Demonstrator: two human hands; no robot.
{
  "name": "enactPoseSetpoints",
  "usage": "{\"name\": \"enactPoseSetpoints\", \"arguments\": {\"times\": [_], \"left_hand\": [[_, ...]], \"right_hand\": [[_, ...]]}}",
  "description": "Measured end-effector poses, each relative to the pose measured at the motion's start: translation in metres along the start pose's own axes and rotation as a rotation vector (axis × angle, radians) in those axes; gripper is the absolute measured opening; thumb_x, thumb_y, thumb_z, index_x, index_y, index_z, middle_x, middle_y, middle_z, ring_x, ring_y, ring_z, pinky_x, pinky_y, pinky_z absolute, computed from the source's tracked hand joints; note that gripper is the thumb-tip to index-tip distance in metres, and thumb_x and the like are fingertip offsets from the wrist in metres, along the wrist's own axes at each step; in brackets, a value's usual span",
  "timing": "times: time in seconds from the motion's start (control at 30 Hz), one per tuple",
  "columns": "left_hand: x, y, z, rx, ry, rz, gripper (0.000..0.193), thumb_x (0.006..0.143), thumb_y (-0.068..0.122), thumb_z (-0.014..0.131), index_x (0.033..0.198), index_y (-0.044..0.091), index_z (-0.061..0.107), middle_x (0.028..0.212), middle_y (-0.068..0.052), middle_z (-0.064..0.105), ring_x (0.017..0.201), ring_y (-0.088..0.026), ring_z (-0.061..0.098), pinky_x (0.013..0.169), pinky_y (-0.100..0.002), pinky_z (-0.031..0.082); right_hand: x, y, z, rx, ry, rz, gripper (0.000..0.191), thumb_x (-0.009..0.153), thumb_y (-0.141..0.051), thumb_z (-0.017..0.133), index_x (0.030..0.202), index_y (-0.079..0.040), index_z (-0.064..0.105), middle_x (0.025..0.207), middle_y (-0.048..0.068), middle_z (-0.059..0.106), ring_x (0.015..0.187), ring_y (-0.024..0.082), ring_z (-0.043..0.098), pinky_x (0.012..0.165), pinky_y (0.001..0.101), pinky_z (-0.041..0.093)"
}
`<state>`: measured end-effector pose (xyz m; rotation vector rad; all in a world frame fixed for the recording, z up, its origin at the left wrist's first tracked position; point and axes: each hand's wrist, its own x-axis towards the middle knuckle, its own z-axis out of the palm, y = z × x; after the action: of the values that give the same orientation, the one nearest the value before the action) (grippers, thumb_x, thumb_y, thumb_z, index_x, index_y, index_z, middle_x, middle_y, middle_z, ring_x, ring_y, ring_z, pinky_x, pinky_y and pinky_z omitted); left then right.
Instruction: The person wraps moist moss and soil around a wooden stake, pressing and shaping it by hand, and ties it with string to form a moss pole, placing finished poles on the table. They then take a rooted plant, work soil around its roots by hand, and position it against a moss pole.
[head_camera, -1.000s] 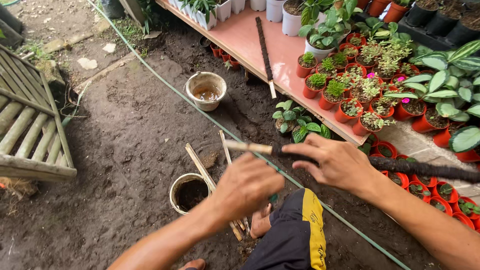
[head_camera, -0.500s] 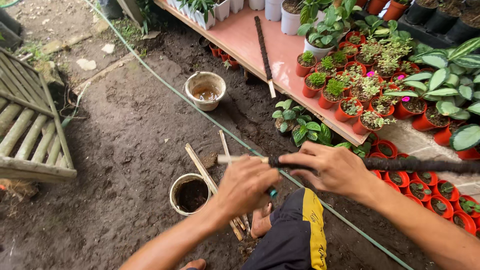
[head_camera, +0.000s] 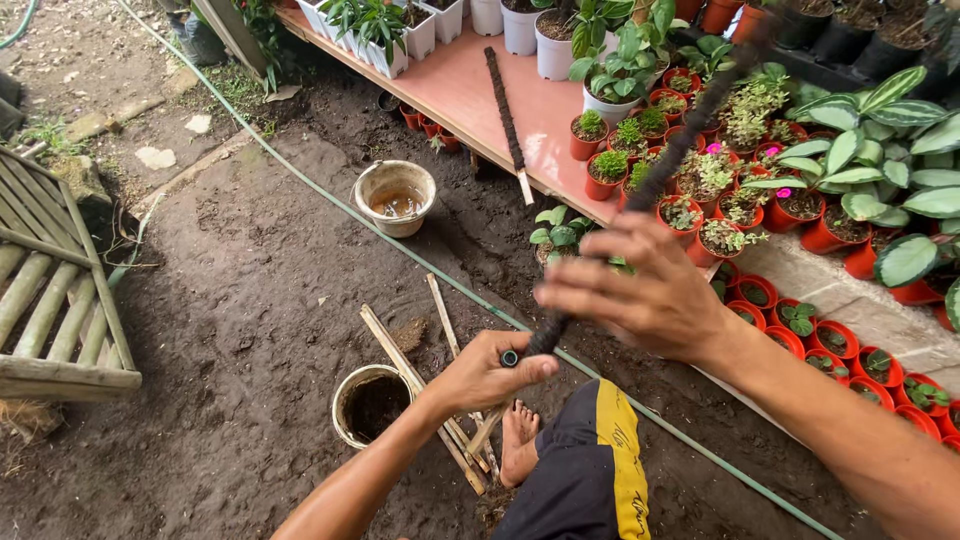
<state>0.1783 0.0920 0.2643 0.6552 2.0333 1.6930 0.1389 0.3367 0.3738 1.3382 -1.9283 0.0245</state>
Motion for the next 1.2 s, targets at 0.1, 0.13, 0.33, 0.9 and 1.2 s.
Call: {"name": "enactPoseSetpoints", "arguments": {"times": [0.1,0.13,0.33,0.9,1.2], "left_hand": [[0.014,-0.003,0.003,0.421,0.373,0.136,0.041,0.096,0.042,0.071,0.080,0.004,0.065,0.064,-0.001,0.053,0.062,-0.015,0.050,0.057,-0.037,0.042],[0.019,-0.002,0.002,0.622,0.531,0.213,0.044,0.097,0.040,0.073,0.075,0.004,0.061,0.063,-0.003,0.051,0.060,-0.018,0.049,0.056,-0.039,0.041],[0.031,0.000,0.000,0.969,0.936,0.277,0.039,0.094,0.035,0.076,0.074,0.007,0.057,0.060,-0.007,0.054,0.054,-0.024,0.053,0.053,-0.042,0.040],[0.008,0.023,0.015,0.099,0.654,0.120,0.029,0.103,0.033,0.055,0.095,0.007,0.063,0.075,0.004,0.071,0.060,-0.007,0.066,0.053,-0.027,0.049],[0.014,0.008,0.009,-0.077,0.597,-0.048,0.046,0.102,0.042,0.057,0.073,0.007,0.061,0.059,0.001,0.056,0.054,-0.007,0.053,0.050,-0.027,0.041]], "right_hand": [[-0.002,-0.009,0.004,-0.022,0.162,0.305,0.071,0.075,-0.037,0.079,0.136,-0.020,0.047,0.131,0.012,0.055,0.128,0.029,0.046,0.112,0.0449,0.038],[-0.002,-0.016,0.008,0.193,0.161,0.510,0.069,0.081,-0.033,0.078,0.140,-0.016,0.046,0.133,0.012,0.056,0.128,0.027,0.049,0.113,0.0432,0.040],[0.003,-0.070,0.061,1.192,0.109,1.152,0.072,0.089,-0.035,0.075,0.147,-0.006,0.044,0.132,0.010,0.064,0.118,0.018,0.063,0.104,0.0332,0.051],[-0.018,-0.068,0.077,1.734,0.169,1.227,0.033,0.105,-0.024,0.051,0.135,-0.009,0.052,0.109,0.000,0.065,0.092,0.008,0.063,0.076,0.0271,0.058],[-0.029,-0.092,0.096,2.145,0.460,1.413,0.023,0.111,-0.031,0.041,0.121,-0.011,0.049,0.098,-0.001,0.058,0.064,0.008,0.046,0.051,0.0210,0.038]]}}
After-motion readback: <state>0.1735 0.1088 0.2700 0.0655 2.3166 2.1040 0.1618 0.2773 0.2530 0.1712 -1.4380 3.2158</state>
